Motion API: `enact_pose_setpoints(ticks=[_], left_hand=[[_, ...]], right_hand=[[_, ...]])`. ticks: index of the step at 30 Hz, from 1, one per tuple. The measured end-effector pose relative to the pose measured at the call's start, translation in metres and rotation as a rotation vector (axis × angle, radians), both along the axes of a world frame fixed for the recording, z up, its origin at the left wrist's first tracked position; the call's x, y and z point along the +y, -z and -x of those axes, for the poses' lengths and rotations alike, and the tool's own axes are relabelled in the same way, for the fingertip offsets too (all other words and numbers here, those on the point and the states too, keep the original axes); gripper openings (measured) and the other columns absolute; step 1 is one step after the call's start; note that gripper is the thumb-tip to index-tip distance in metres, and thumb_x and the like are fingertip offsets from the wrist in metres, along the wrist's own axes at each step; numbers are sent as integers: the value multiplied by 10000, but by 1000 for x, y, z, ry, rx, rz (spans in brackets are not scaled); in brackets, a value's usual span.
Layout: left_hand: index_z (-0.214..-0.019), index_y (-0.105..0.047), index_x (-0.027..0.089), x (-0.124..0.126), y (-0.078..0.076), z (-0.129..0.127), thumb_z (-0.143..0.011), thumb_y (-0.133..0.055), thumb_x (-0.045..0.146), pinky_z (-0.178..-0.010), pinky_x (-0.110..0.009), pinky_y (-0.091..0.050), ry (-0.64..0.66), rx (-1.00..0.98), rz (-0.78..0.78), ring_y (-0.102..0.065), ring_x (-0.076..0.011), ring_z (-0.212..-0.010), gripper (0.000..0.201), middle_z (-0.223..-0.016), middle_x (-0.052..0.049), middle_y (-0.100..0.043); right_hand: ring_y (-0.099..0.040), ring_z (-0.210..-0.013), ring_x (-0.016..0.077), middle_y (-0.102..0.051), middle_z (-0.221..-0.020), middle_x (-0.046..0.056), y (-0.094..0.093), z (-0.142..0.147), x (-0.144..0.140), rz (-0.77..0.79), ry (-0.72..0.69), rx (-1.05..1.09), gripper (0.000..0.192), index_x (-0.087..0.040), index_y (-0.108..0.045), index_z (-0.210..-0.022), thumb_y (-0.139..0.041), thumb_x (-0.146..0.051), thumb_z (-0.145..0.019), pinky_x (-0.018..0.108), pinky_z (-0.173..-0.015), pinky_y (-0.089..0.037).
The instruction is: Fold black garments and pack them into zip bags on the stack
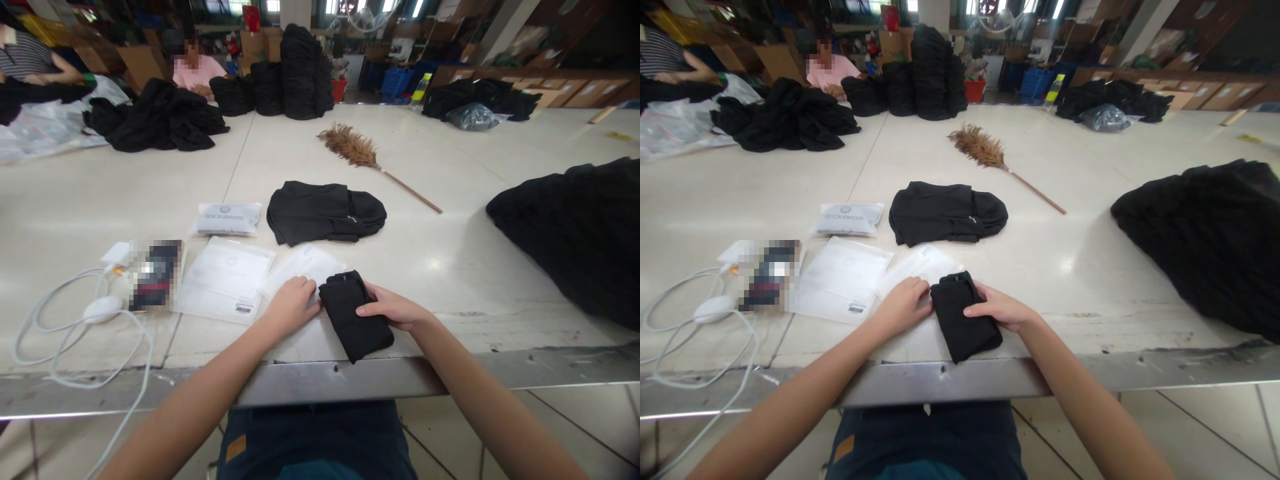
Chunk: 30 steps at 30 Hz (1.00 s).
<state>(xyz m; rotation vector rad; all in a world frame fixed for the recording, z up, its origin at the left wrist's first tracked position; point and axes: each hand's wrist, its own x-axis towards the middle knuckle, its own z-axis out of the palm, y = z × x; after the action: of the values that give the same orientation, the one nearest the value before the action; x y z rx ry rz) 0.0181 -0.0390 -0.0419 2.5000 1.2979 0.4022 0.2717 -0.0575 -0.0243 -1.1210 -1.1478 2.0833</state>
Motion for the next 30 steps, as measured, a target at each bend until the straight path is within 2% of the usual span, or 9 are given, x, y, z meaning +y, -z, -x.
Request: enact_pose_setpoints(ticks=[2,6,10,13,19,23,27,30], left_hand=[[-853,-592,183,-1,-1,-2,-924,-511,253,-770,-330,-469,-4,44,-3,-609,-231,-860,129,-858,-77,-642],[-824,-589,190,-4,-5,-3,-942,-466,231,-725,-307,-444,-62,52,36,-641,-222,-818,175,-831,-75,-676],[-935,-575,197,-8,-13,-7,-988,-401,267,-670,-293,-431,-157,44,103,-674,-216,-780,195,-830,-61,-706],[-985,-561,196,-13,-20,-10,-976,-406,230,-670,-302,-441,-149,115,99,-690,-235,-816,158,-896,-73,-720],[-995,-547,198,-15,-21,-12,-994,-379,247,-694,-313,-471,-37,162,45,-694,-238,-847,175,-952,-78,-706],[-992,-544,198,-15,-15,-14,-1021,-327,288,-692,-312,-479,-60,139,36,-692,-238,-853,238,-963,-84,-701],[-1009,-534,204,-17,-13,-16,-1005,-372,293,-702,-311,-488,-62,119,76,-689,-236,-866,185,-982,-81,-699],[-1038,-530,202,-18,-11,-16,-971,-433,257,-722,-307,-494,-56,104,105,-688,-235,-889,130,-1010,-85,-701]], right_hand=[[-661,-1048,225,-661,-1265,72,0,0,3,-6,-41,-11,764,-225,-507,-1371,-823,-204,-675,378,-984,-497],[-654,-1064,210,-675,-1242,54,-1,4,4,-30,-37,-26,765,-229,-523,-1353,-827,-180,-653,342,-986,-487],[-699,-912,213,-740,-1054,71,0,8,-1,98,-37,2,625,-169,-612,-1232,-817,-200,-642,349,-897,-529],[-709,-876,223,-752,-996,77,0,10,-4,148,-37,1,552,-153,-650,-1157,-813,-203,-633,354,-864,-538],[-696,-946,243,-751,-1024,60,1,5,-1,80,66,-75,539,-180,-670,-1122,-793,-164,-597,385,-934,-509],[-661,-1046,263,-740,-1070,56,-2,4,-3,-37,126,-111,552,-194,-680,-1110,-821,-154,-577,444,-1032,-450],[-631,-1100,273,-733,-1088,36,-3,8,-7,-169,185,-140,570,-212,-693,-1043,-874,-134,-509,478,-1071,-409],[-646,-1069,281,-748,-1027,33,2,11,-4,-119,141,-94,573,-203,-702,-1007,-863,-101,-467,488,-1058,-416]])
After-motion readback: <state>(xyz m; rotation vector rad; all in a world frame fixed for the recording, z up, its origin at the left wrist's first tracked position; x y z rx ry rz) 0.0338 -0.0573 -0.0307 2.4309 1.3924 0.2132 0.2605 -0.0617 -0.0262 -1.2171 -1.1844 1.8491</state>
